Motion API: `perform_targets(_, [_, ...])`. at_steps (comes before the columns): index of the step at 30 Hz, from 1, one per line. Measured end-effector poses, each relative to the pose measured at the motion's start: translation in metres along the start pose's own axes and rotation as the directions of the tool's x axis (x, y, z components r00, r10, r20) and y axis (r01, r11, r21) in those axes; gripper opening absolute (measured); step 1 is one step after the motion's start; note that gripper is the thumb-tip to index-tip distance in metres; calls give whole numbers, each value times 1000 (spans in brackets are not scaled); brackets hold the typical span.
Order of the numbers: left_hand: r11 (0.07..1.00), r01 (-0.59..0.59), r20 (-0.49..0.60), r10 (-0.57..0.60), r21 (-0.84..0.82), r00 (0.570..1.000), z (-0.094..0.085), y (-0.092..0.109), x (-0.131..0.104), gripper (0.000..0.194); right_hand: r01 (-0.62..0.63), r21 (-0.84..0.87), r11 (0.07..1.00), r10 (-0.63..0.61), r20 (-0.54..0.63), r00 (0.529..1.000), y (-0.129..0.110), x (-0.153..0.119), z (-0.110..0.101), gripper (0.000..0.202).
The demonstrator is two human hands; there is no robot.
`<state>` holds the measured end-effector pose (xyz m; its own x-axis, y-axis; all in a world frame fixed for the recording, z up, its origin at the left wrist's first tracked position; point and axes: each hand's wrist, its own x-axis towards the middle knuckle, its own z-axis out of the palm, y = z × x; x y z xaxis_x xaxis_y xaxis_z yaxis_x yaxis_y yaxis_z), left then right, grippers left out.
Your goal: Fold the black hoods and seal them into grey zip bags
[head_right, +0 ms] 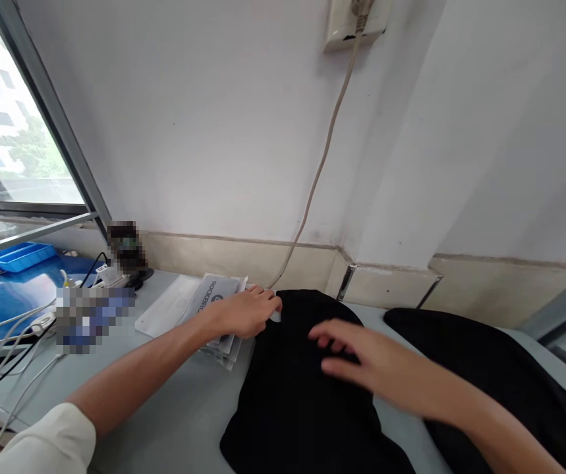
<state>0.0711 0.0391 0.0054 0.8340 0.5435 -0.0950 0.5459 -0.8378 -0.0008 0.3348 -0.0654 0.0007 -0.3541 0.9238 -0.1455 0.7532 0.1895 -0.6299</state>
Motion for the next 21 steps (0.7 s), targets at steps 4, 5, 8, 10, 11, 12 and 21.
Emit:
perform_targets(4, [996, 78, 12, -77, -52, 997, -9, -8, 31, 36, -169, -112, 979, 134, -268, 954, 54, 53, -22, 41])
perform_targets(5, [993, 99, 12, -98, -65, 995, -10, -11, 40, 38, -188, -125, 974, 143, -304, 942, 63, 65, -25, 39])
perform_targets(8, [984, 157, 1, -157, -82, 988, -8, -21, 64, 45, -235, -129, 963, 176, -360, 916, 83, 86, -28, 42])
perform_targets(10, [980, 181, 9, -181, -77, 983, -3, -25, 73, 44, -250, -110, 962, 198, -352, 915, 89, 92, -28, 39])
perform_targets(11, [979, 188, 19, -187, -72, 982, 0, -26, 76, 42, -250, -99, 963, 203, -338, 919, 91, 93, -27, 34])
perform_targets(12, [979, 190, 31, -188, -68, 982, 2, -28, 78, 41, -244, -90, 966, 204, -321, 925, 91, 93, -27, 27])
perform_targets(21, [979, 101, -205, -137, -175, 969, -28, -24, 56, 26, -121, 5, 993, 110, -461, 881, 50, 59, -51, 37])
